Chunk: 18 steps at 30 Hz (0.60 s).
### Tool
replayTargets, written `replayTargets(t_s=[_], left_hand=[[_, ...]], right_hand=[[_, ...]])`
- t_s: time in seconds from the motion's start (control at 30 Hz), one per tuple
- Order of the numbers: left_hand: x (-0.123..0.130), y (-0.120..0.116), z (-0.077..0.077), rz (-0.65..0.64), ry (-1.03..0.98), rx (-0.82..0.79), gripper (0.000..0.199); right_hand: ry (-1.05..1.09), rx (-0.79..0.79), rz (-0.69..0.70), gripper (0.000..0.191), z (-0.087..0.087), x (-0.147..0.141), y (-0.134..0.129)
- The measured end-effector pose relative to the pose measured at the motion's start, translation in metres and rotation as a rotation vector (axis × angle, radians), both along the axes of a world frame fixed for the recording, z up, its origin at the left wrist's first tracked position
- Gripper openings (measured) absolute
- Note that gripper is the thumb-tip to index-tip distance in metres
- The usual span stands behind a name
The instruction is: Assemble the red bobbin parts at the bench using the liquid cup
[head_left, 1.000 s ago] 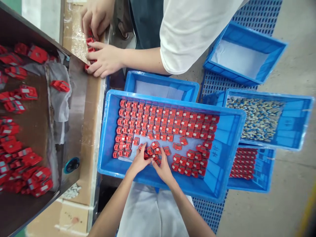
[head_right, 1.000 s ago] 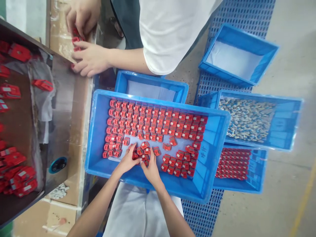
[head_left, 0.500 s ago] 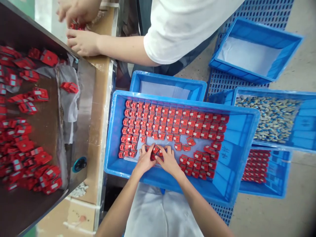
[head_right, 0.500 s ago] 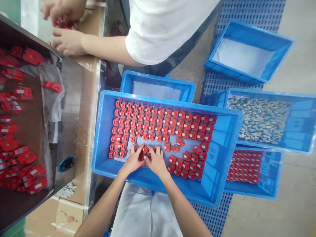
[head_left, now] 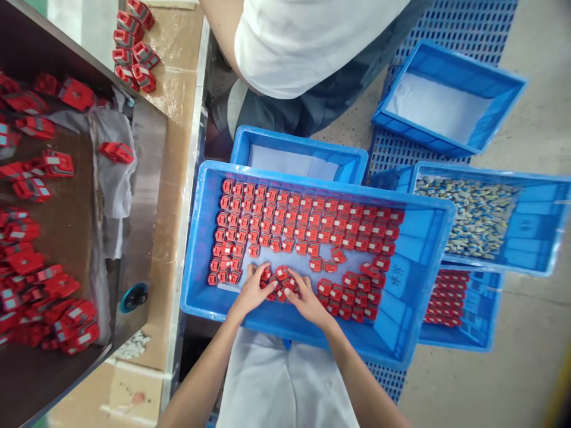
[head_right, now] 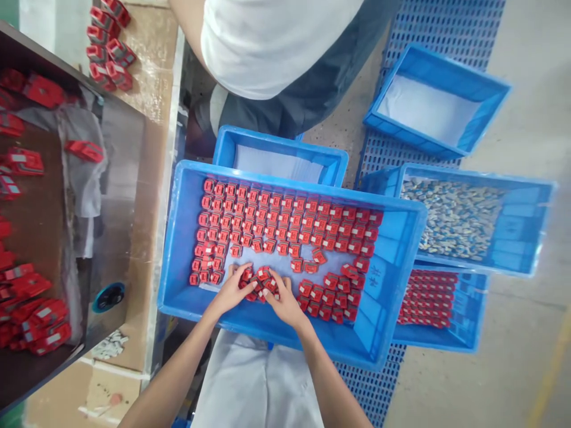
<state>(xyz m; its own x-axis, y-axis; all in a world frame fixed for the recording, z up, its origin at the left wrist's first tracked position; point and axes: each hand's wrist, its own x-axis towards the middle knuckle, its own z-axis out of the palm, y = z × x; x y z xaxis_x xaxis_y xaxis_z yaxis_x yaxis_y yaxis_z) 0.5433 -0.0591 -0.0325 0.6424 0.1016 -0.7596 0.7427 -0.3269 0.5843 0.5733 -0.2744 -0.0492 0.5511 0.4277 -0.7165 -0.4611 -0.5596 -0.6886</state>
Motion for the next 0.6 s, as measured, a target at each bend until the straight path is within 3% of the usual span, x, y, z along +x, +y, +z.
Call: replayTargets(t_s=[0.1,0.27,0.47,0.6], left_hand=[[0.002,0.013,-0.002,-0.009,0.003,-0.077,0.052],[0.007,0.031,0.001,-0.033,0.03,-0.227,0.05],[0.014,0.034,0.009,0.001,0.096,-0.194,0.051],[0.022,0.028,0.011,0.022,0.103,-0.187,0.045]], right_hand=[[0.057,0.109,0.001,0.058,-0.003,0.013,-0.004],[0.162,0.295,0.059,0.05,-0.016,0.036,0.003],[0.106,0.294,0.04,0.042,-0.017,0.025,0.025],[0.116,0.259,-0.002,0.051,-0.019,0.017,0.028]])
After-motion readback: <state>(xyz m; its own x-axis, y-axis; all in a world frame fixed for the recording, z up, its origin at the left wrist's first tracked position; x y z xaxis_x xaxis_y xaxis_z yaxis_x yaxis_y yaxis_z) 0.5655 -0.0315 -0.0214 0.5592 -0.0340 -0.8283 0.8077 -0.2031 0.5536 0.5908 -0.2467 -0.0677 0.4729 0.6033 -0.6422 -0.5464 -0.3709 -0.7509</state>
